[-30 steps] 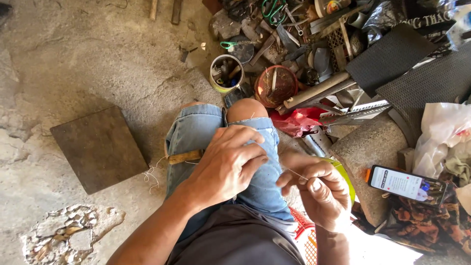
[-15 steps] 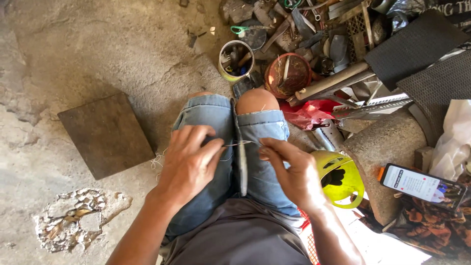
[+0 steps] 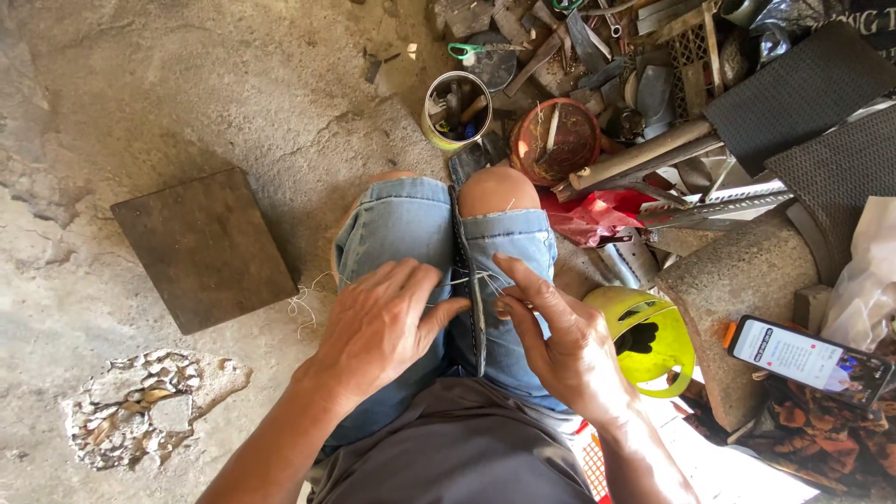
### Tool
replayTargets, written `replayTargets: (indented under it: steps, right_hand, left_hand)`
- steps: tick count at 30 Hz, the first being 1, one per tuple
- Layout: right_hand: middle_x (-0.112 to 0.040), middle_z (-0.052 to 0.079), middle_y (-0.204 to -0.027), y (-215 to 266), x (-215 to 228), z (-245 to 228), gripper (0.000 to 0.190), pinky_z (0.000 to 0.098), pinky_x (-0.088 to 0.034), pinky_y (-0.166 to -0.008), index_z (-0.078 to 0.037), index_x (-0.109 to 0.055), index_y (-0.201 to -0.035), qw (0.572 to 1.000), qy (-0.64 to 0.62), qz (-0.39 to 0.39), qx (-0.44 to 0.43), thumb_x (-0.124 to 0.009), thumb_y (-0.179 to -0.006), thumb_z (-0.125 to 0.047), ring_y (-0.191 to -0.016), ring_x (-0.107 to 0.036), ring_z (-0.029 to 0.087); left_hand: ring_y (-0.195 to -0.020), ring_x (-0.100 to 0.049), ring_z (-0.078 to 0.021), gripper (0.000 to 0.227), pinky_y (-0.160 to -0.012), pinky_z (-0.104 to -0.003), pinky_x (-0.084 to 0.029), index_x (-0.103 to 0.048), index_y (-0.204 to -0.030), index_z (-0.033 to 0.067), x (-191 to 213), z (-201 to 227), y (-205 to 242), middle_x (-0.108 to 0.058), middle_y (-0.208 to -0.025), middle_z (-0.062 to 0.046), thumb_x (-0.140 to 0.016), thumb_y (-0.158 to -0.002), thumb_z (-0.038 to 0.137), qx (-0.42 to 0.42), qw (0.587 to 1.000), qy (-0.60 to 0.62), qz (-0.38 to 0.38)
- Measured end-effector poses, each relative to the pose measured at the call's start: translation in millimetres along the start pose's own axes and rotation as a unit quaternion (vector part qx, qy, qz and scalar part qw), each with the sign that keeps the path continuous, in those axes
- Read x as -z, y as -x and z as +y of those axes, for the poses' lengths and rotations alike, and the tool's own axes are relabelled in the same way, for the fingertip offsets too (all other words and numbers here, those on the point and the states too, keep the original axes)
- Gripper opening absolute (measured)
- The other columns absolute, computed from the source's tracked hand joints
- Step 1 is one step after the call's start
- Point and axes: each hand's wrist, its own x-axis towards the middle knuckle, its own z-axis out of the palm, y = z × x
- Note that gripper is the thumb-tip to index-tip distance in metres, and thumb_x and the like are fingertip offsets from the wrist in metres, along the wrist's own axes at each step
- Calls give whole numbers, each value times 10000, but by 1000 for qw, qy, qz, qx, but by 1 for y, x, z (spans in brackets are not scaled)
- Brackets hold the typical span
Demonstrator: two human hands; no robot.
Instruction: Hand-stitching a shoe sole using a needle and thread
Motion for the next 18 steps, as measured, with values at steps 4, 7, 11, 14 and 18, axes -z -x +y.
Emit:
replayTargets:
  steps: [4, 7, 11, 14, 18]
  right_hand:
    - [-757, 118, -1182, -2, -11, 1, 459, 289, -584, -883, -106, -517, -1472, 998, 9, 30, 61, -630, -1028, -77, -965, -774, 180]
    - [-745, 101, -1145, -5, -19, 2, 481, 306, -583, -820, -94, -498, -1490, 995, 26, 43, 82, -644, -1033, -74, -907, -751, 180]
    - [-770, 83, -1154, -4, -28, 6, 493, 287, -606, -802, -61, -495, -1483, 992, 25, 72, 96, -675, -1023, -55, -929, -772, 138]
    - [-718, 106, -1340, 2, -33, 18, 580, 327, -638, -898, -53, -428, -1504, 990, 0, 91, 104, -708, -998, -15, -1154, -767, 205]
    - [-706, -2, -1244, 7, -12, 12, 396, 238, -542, -608, -140, -571, -1350, 998, -52, 8, -47, -681, -972, -179, -570, -616, 85]
  left_hand:
    - [-567, -652, -275, 569, -418, -436, -466, -565, -764, 157, -10, -7, 16, -632, -654, -36, -598, -952, 693, 103, 990, -98, 23]
    - [-542, -667, -345, 671, -410, -496, -447, -569, -683, 180, -12, -9, 23, -651, -596, -61, -582, -882, 821, 171, 972, -159, 6]
    - [-339, -427, -84, 790, -334, -278, -232, -478, -597, 227, 6, -13, 21, -367, -408, 121, -384, -837, 974, 298, 926, -138, -186]
    - [-506, -660, -233, 869, -433, -366, -428, -561, -595, 192, 20, -32, 47, -608, -492, 1, -304, -734, 1011, 380, 886, -187, -188]
    - [-348, -371, -110, 798, -414, -284, -259, -537, -576, 225, 20, -54, 93, -365, -394, 69, -311, -737, 973, 384, 885, -200, -171]
